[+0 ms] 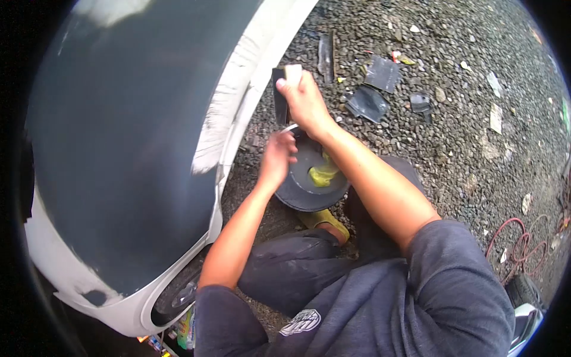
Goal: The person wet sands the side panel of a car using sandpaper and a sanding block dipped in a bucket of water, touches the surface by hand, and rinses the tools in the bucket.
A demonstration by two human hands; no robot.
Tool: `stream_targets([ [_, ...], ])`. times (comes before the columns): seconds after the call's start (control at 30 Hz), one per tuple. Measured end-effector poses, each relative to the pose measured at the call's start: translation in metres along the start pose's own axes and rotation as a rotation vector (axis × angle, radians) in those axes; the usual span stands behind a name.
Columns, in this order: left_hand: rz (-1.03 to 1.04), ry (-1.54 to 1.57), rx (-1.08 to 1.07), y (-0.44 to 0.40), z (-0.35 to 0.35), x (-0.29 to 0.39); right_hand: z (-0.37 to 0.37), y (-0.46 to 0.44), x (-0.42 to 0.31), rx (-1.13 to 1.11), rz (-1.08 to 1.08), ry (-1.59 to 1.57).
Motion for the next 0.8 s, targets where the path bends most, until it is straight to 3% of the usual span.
stream_targets([
  [0.03, 0.118, -0.776, -0.464, -0.019, 0.038, -0.028, -0.013, -0.005, 0.001, 0.079, -0.003, -0.061],
  [0.07, 0.244, -0.672, -0.566, -0.003, 0.056, -0.086, -0.024, -0.009, 0.001, 0.161, -0.010, -0.125],
  [0.1, -0.043, -0.910, -0.784, 0.016, 0.073, -0.113, -0.029, -0.004, -0.003, 0.235, 0.017, -0.182],
  [0.13, -0.158, -1.047, -0.864, 0.027, 0.086, -0.160, -0.031, 0.001, -0.003, 0.271, 0.032, -0.189],
  [0.2, 0.047, -1.120, -0.709, 0.031, 0.104, -0.228, -0.037, 0.023, -0.013, 0.452, 0.029, 0.095],
  [0.27, -0.348, -0.964, -0.540, 0.021, 0.090, -0.215, -0.036, 0.036, -0.007, 0.477, 0.016, 0.124],
  [0.4, -0.416, -0.975, -0.535, 0.015, 0.056, -0.069, -0.058, 0.054, 0.004, 0.531, 0.143, 0.135],
  [0.47, -0.273, -0.846, -0.418, 0.014, 0.030, -0.026, -0.077, 0.072, 0.017, 0.618, 0.268, 0.193],
  [0.5, -0.027, -0.816, -0.361, 0.020, 0.017, 0.008, -0.084, 0.085, 0.026, 0.627, 0.307, 0.245],
  [0.53, 0.012, -0.765, -0.350, 0.031, 0.008, 0.050, -0.089, 0.097, 0.031, 0.634, 0.342, 0.295],
  [0.6, 0.052, -0.446, -0.246, 0.058, -0.017, 0.120, -0.088, 0.130, 0.037, 0.656, 0.435, 0.242],
  [0.67, -0.194, 0.011, -0.073, 0.085, -0.039, 0.197, -0.085, 0.148, 0.060, 0.631, 0.526, 0.135],
  [0.73, -0.272, 0.450, 0.047, 0.105, -0.045, 0.296, -0.077, 0.160, 0.048, 0.648, 0.601, 0.102],
  [0.77, -0.150, 0.525, -0.066, 0.109, -0.054, 0.328, -0.068, 0.161, 0.030, 0.688, 0.577, 0.014],
  [0.8, -0.145, 0.600, -0.034, 0.110, -0.057, 0.351, -0.056, 0.160, 0.001, 0.711, 0.578, 0.048],
])
Point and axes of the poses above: each hand's wrist, its own y-axis away from the middle knuckle, its own z-axis out of the palm, x = y × z, the point moved 8 cm from there along -y, towards the middle knuckle, and after that the axes turned 8 degrees about z, right-handed, at the moved point
